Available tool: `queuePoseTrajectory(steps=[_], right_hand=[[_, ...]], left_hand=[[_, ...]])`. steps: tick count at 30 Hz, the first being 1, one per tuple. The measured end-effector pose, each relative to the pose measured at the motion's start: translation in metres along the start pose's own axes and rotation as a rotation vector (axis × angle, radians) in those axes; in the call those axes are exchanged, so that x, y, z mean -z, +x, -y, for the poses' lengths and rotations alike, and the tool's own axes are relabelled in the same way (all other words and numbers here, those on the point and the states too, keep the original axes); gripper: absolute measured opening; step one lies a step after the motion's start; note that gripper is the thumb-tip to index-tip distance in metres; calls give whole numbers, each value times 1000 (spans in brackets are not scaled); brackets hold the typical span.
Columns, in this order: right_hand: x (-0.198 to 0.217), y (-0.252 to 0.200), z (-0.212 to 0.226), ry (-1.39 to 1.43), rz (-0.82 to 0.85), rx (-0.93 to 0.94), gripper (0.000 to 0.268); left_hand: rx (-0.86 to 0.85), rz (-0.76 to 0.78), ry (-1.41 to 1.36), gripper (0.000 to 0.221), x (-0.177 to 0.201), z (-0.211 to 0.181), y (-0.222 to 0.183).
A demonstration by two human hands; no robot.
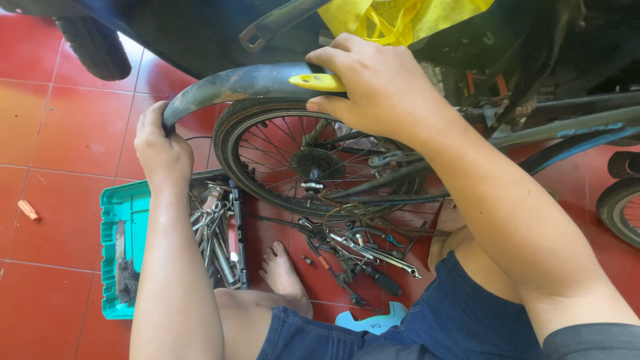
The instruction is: Cleaning a bicycle fender using a brush and a small scraping tool.
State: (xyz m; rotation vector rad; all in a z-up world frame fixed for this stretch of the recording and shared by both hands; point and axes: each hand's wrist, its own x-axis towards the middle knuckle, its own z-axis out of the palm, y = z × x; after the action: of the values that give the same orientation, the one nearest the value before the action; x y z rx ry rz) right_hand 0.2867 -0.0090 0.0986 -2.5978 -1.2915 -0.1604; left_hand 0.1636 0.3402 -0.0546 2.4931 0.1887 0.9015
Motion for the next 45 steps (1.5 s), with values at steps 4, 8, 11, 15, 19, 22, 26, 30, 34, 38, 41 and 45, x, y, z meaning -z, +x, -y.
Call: queuePoseTrajectory(steps=[4, 8, 11, 15, 19, 22, 26, 30, 34, 38, 41, 45], right_hand=[[5, -3, 3, -7, 24, -2, 61], [2, -4, -2, -116, 7, 92, 58], [-5, -2, -9, -221, -25, 135, 54], [-1, -2, -8, -175, -40, 155, 54], [8, -3, 1, -211, -26, 160, 54], [9, -7, 4, -194, -93, 205, 51], [19, -9, 16, -63, -53, 199, 54], [9, -18, 54, -189, -319, 267, 52], [5, -22, 79, -381, -367, 287, 33], [22, -20, 53, -188, -32, 153, 71], [38, -27, 37, -81, 39, 75, 64], [64, -47, 46, -327, -302, 201, 56]], left_hand=[[63, 24, 32, 52, 8, -14, 0], [127, 150, 243, 57, 24, -19, -4], [34, 194, 384, 48, 38, -13, -11], [43, 215, 320, 38, 51, -17, -19], [180, 299, 260, 36, 65, -33, -19], [132, 314, 361, 37, 72, -27, -28], [209, 444, 165, 44, 97, -46, -26], [620, 546, 76, 40, 123, -43, -40], [634, 476, -74, 49, 124, -34, -58], [546, 289, -101, 47, 119, -15, -70], [455, 199, -135, 46, 109, -14, -71], [337, -23, -166, 48, 89, -8, -66]])
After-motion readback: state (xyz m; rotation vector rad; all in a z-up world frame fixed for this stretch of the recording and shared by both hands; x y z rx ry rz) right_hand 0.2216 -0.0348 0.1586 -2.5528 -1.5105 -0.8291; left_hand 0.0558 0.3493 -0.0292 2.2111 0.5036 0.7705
